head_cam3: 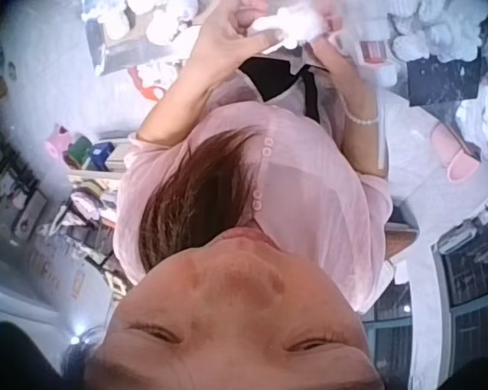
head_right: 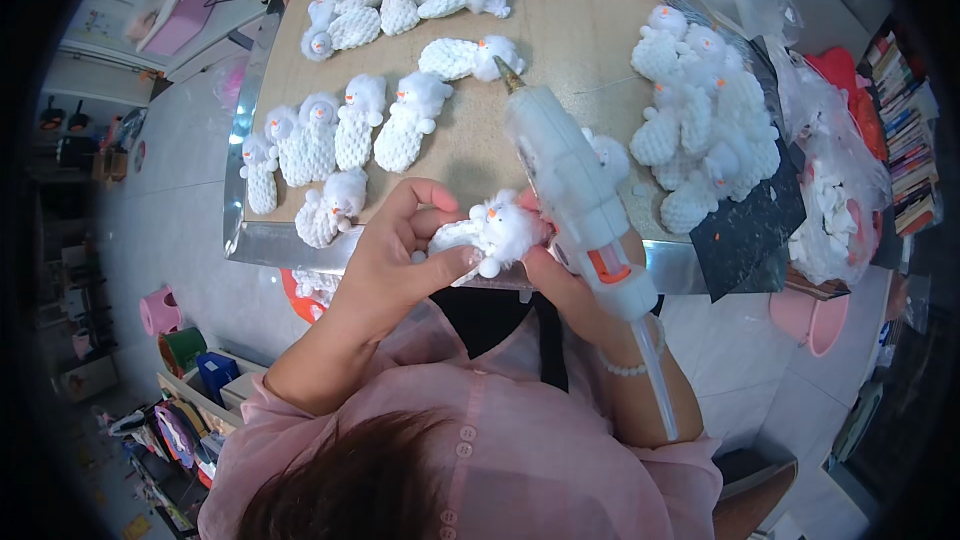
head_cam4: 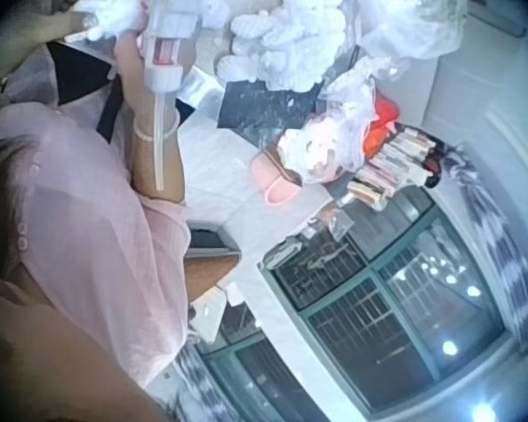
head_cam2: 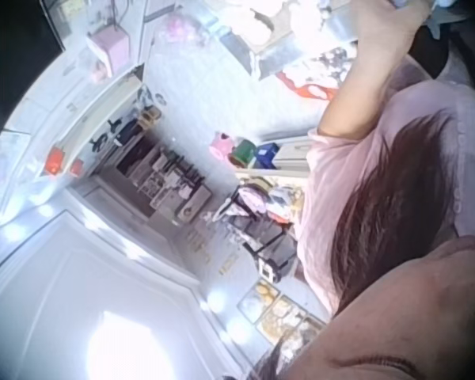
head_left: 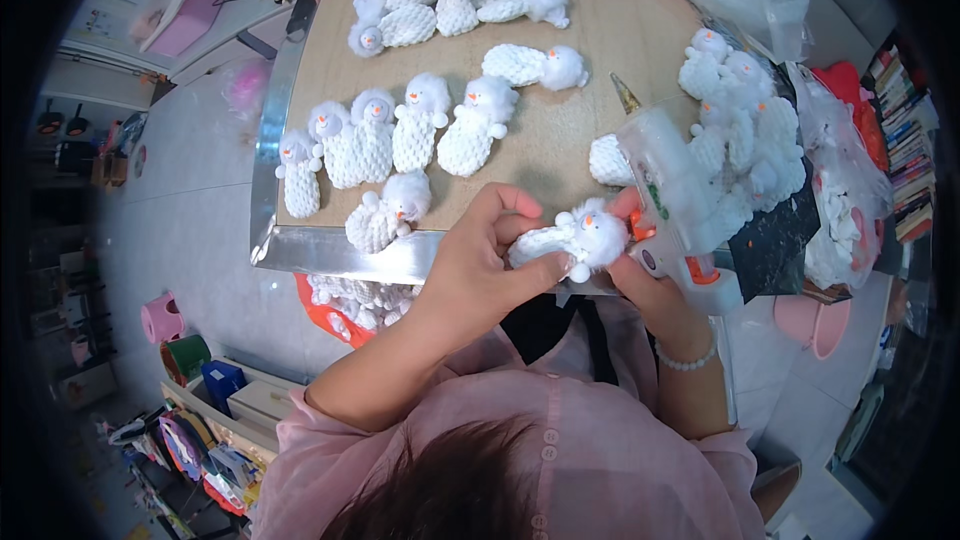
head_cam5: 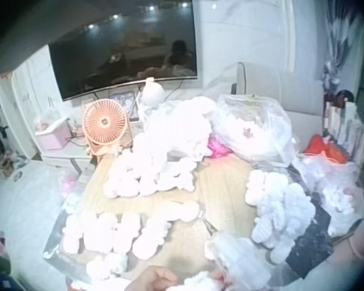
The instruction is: The person assembles small white craft snowmen by using a hot glue gun to attach heads and bodies together on a metal table.
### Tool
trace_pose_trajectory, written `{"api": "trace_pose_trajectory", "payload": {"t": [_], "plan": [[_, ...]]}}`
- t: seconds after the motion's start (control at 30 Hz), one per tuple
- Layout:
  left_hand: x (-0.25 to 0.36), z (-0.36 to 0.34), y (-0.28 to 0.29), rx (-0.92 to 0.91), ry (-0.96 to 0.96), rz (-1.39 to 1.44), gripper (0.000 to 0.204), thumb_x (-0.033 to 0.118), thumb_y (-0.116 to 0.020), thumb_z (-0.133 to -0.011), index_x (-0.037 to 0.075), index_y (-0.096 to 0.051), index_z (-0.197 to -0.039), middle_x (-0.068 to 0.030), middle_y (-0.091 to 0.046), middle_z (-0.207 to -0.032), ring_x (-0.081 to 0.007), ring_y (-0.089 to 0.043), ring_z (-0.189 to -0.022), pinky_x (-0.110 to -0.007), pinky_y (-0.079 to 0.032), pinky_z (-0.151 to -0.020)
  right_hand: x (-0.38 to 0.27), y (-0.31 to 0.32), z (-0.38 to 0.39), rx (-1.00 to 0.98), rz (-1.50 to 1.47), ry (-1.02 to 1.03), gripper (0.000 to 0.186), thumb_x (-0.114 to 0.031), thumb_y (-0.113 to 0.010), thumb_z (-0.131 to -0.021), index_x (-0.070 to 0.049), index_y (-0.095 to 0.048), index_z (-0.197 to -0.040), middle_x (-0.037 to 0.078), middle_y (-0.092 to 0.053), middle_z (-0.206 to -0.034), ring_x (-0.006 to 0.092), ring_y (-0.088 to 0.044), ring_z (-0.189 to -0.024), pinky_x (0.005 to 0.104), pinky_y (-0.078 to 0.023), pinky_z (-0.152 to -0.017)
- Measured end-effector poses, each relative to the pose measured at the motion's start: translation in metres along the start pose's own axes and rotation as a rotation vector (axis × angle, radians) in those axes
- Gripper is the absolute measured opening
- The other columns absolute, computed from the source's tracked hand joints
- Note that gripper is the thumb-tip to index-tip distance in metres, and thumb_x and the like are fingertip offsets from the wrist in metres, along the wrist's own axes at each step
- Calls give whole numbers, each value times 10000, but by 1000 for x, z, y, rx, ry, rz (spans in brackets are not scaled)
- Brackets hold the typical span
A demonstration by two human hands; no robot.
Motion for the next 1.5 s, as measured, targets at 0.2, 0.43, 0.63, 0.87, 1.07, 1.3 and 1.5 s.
{"api": "trace_pose_trajectory", "payload": {"t": [0.2,0.43,0.63,0.87,1.07,1.3,1.5], "plan": [[-2,3,-4,-2,-23,57,359,56,-688,-792,24,-441,-1051,-41,-619,-850,-57,-535,-769,-195,-435,-659,-12,-1,4,19,71,24,384,-3,-633,-707,-23,-575,-1086,91,-609,-1006,181,-593,-858,301,-483,-761],[-7,9,-8,-7,-19,-34,185,143,-642,-856,-7,-628,-963,-4,-633,-804,-31,-518,-708,-199,-424,-628,-10,-3,7,60,-5,69,363,0,-636,-713,-23,-601,-1074,98,-614,-1011,177,-606,-866,298,-489,-743],[-11,11,-10,-25,50,-24,208,188,-608,-888,-13,-661,-885,17,-619,-730,-28,-502,-670,-207,-410,-602,-12,0,9,75,110,99,333,-13,-652,-713,-37,-631,-1044,93,-616,-982,182,-614,-841,298,-495,-708],[-14,10,-10,-44,34,37,204,176,-598,-894,-19,-654,-919,9,-622,-763,-31,-518,-708,-206,-415,-620,-13,-5,5,54,-132,89,244,-18,-634,-768,-39,-600,-1009,51,-596,-950,139,-581,-829,270,-474,-725],[1,11,-13,-131,172,189,234,95,-556,-882,-3,-575,-1094,-56,-652,-839,-26,-437,-571,-177,-341,-518,-10,1,-5,61,-266,-68,224,-31,-629,-783,-53,-547,-990,-7,-545,-888,71,-507,-787,200,-404,-696],[-12,8,-10,-70,123,227,163,123,-592,-897,5,-566,-1005,17,-606,-829,-18,-512,-721,-173,-404,-634,-15,0,-7,252,-252,7,250,3,-603,-797,-7,-547,-1040,43,-573,-933,67,-514,-771,202,-419,-648],[-16,3,-9,102,-46,179,168,106,-593,-899,5,-557,-1028,-7,-632,-876,-26,-538,-769,-172,-422,-675,-17,-5,5,389,-198,-43,274,-32,-556,-817,21,-508,-1082,117,-597,-985,121,-559,-797,250,-445,-733]]}}
Point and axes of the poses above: each hand's wrist, its own z-axis away from the middle knuckle, its own y-axis out of the back of the hand, x = y × z, the point moved 3 cm from there along -z, towards the middle knuckle
